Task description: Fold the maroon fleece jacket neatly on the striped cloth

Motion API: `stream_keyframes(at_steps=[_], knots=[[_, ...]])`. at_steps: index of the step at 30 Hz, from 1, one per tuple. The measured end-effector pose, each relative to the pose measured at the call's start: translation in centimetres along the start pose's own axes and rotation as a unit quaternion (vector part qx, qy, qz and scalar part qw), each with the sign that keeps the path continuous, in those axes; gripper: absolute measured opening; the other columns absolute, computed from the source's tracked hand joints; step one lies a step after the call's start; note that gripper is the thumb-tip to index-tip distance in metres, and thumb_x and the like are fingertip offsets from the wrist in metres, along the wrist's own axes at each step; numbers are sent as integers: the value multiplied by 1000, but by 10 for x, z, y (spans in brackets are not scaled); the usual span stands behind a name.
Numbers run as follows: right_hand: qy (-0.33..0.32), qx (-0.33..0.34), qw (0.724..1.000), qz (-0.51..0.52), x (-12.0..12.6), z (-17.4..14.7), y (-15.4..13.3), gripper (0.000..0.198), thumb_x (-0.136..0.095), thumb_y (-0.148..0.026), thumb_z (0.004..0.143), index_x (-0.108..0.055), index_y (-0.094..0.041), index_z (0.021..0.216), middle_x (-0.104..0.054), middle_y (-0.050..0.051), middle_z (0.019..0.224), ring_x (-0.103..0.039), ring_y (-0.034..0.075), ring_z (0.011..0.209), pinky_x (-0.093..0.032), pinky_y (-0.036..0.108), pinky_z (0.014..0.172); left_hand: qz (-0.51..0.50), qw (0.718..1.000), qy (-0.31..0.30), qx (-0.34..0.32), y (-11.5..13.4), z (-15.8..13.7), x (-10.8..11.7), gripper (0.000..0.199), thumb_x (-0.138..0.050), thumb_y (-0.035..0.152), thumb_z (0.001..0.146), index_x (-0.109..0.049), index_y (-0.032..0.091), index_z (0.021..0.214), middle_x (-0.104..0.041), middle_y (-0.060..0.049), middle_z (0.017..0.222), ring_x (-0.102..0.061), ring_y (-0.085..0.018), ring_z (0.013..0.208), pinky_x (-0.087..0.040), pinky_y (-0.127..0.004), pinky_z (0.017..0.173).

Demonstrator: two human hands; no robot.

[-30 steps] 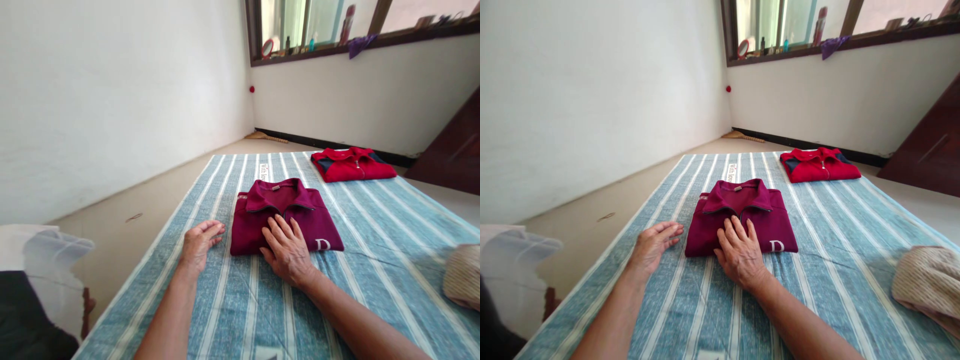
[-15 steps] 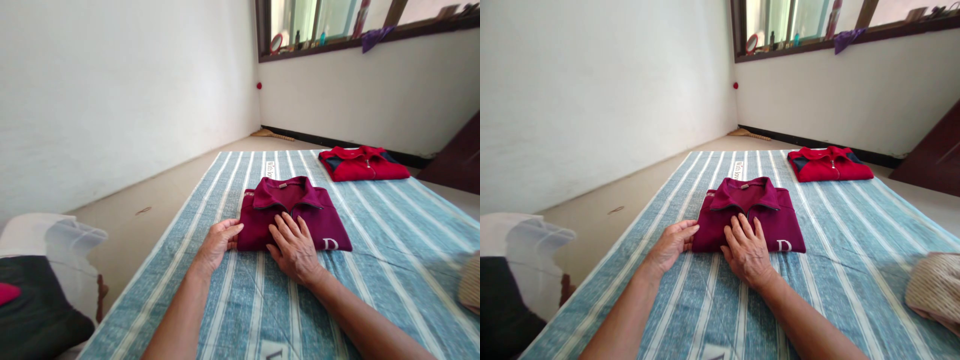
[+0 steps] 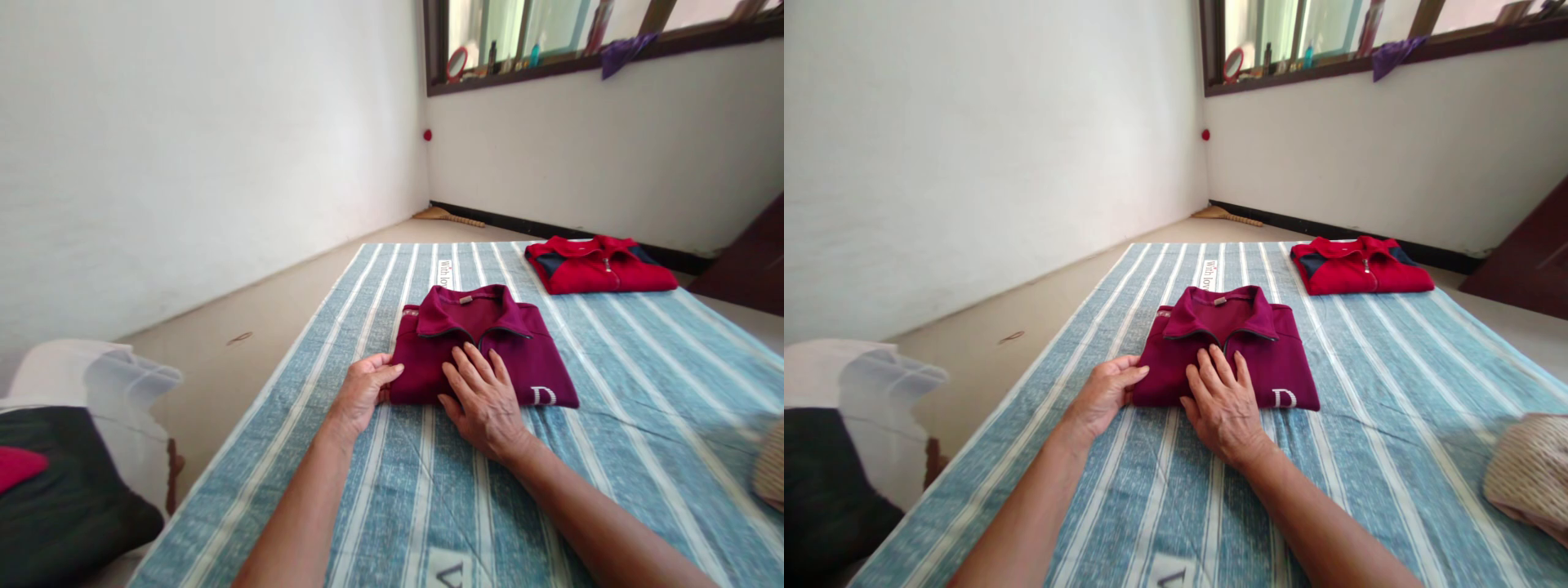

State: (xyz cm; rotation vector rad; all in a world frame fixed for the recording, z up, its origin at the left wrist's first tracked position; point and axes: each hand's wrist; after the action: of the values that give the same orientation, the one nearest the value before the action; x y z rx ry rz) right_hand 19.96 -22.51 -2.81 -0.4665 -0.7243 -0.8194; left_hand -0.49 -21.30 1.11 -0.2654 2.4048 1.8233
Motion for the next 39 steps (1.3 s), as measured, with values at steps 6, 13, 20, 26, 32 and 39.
stream_keyframes(at_steps=[6, 13, 20, 26, 32, 39], knots=[[-2, -1, 1000, -2, 0, 1, 0, 36, -56, -34, 89, -58, -17, 120, -52, 11, 134, -36, 29, 131, -21, 52, 109, -35, 999, -9, -5, -1, 3, 3, 34, -79, 23, 61, -65, 11, 89, -71, -7, 78, -65, -16, 63, -54, -28, 62], [-4, 1, 1000, 0, 3, 2, -1, 35, -55, -32, 89, -58, -16, 120, -53, 12, 133, -36, 29, 132, -22, 52, 109, -33, 999, 2, 0, 0, 2, 3, 33, -78, 21, 62, -65, 13, 91, -71, -5, 77, -64, -15, 60, -54, -27, 56], [-7, 1, 1000, 6, 2, 2, -1, 35, -53, -32, 90, -57, -17, 121, -52, 12, 135, -34, 29, 132, -21, 53, 109, -12, 1000, 12, 10, 4, 0, 2, 27, -75, 21, 64, -62, 14, 87, -70, -3, 70, -64, -16, 57, -52, -26, 53], [-10, 3, 1000, 4, 1, 2, 0, 36, -54, -34, 90, -57, -16, 121, -52, 12, 135, -34, 30, 132, -21, 53, 109, -22, 1000, 17, 9, 5, 0, -1, 24, -74, 19, 64, -60, 13, 83, -70, -4, 69, -64, -15, 55, -53, -26, 54], [-8, 3, 1000, 2, 1, 3, 0, 36, -55, -33, 89, -57, -17, 121, -51, 12, 135, -33, 29, 133, -21, 53, 109, -37, 999, 20, 6, 2, 4, 0, 29, -75, 17, 63, -61, 13, 87, -70, -4, 71, -63, -14, 55, -52, -26, 53], [-5, 2, 1000, -2, 0, 4, 0, 37, -54, -34, 89, -56, -17, 122, -51, 12, 135, -34, 29, 133, -22, 53, 109, -48, 999, 12, -2, 3, 5, 1, 32, -76, 15, 61, -62, 12, 89, -70, -4, 71, -65, -16, 58, -52, -27, 56]])
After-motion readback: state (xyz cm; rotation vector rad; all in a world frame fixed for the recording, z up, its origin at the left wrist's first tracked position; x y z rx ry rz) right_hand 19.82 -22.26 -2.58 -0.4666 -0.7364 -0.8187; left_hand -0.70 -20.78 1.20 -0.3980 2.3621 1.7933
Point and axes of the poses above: each hand's wrist, its own z-axis towards the middle knuckle, its own x-axis out of the back of the hand, y = z × x
